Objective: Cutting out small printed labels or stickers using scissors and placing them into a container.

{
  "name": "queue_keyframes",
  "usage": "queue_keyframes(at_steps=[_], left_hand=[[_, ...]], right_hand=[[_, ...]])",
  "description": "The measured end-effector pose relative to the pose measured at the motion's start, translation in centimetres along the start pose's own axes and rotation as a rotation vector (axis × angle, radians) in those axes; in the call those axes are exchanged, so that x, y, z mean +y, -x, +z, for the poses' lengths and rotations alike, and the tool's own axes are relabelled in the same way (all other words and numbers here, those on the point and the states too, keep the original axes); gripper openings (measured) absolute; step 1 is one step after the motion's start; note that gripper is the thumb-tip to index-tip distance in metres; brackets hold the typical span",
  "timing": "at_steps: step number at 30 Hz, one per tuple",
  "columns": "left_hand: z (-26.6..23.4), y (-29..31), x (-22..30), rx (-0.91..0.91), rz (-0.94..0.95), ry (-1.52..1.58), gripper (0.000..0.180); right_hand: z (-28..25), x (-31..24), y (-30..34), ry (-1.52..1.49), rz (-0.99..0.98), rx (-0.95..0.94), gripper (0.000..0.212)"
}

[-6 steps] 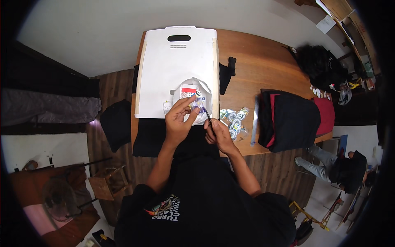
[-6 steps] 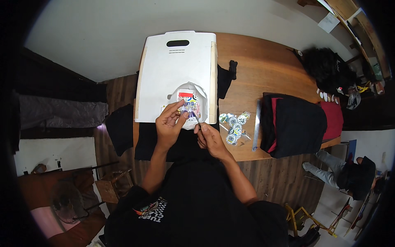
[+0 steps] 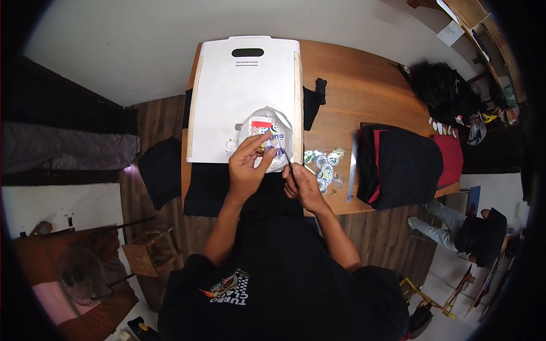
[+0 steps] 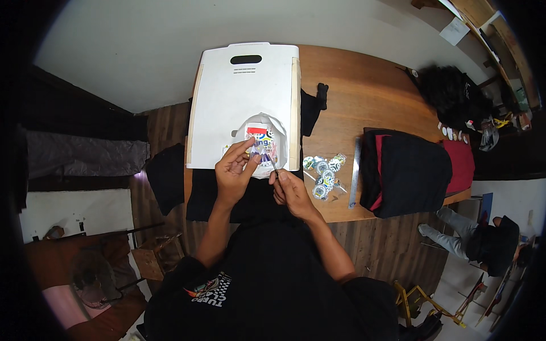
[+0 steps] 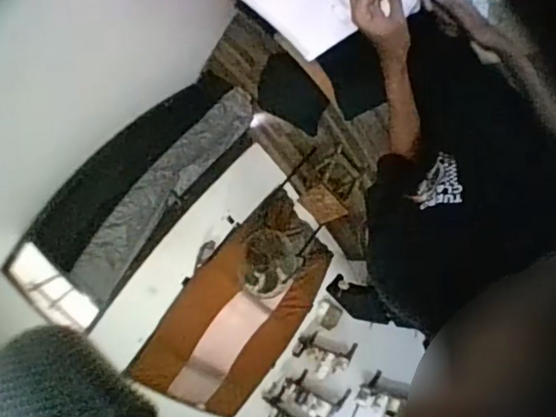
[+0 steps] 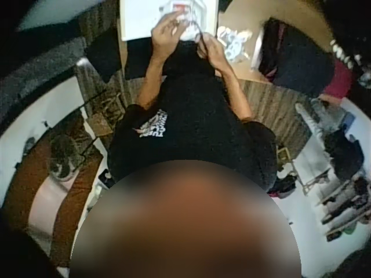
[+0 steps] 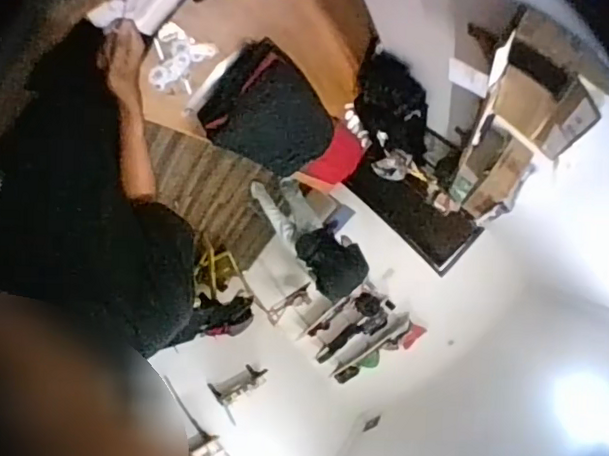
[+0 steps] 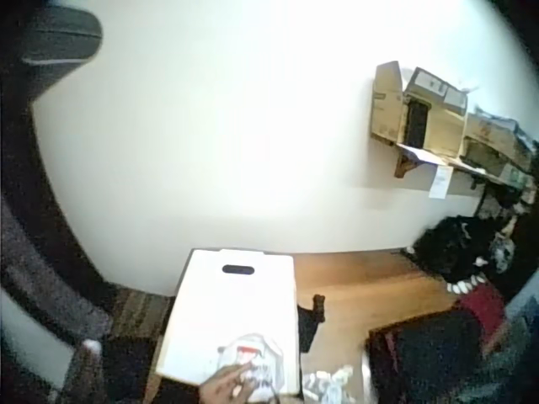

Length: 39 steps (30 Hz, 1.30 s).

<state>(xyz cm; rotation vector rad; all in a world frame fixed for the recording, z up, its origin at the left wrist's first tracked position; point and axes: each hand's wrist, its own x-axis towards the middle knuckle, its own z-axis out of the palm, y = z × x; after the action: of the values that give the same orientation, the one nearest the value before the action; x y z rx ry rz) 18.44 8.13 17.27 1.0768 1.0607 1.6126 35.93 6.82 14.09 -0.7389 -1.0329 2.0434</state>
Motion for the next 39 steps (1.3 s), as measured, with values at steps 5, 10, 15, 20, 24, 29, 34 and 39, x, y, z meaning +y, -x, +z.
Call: queue_keyframes(at_steps=[5, 10, 15, 20, 24, 29, 34, 39], left_hand=[[-0.1, 0.1, 0.0, 0.012, -0.006, 0.001, 0.041], [0.0, 0.0, -0.1, 0.006, -0.002, 0.0, 0.041], [-0.1, 0.0, -0.1, 0.004, -0.001, -0.014, 0.041], [0.0, 0.0, 0.0, 0.003, 0.015, -0.021, 0.041], [-0.1, 0.0, 0.0, 0.005, 0.002, -0.012, 0.041], [0.0, 0.0, 0.0, 0.006, -0.002, 0.002, 0.042], [0.1, 0.0, 0.2, -0.004, 0.008, -0.001, 0.043], [0.0, 0.0, 0.0, -0.004, 0.01, -0.012, 0.042]], right_hand=[[0.5, -1.0, 0.0, 0.029, -0.017, 0.002, 0.041], [0.4, -0.9, 0.0, 0.029, -0.022, -0.016, 0.041], [0.1, -0.4, -0.1, 0.047, -0.032, -0.019, 0.04], [-0.5, 0.4, 0.0, 0.014, -0.014, 0.001, 0.04], [-0.3, 0.1, 0.2, 0.003, 0.007, 0.011, 0.04], [0.3, -1.0, 0.0, 0.025, -0.011, -0.019, 0.04], [0.2, -0.7, 0.0, 0.035, -0.017, -0.012, 0.04], [0.0, -0.6, 0.0, 0.024, -0.023, -0.018, 0.039]])
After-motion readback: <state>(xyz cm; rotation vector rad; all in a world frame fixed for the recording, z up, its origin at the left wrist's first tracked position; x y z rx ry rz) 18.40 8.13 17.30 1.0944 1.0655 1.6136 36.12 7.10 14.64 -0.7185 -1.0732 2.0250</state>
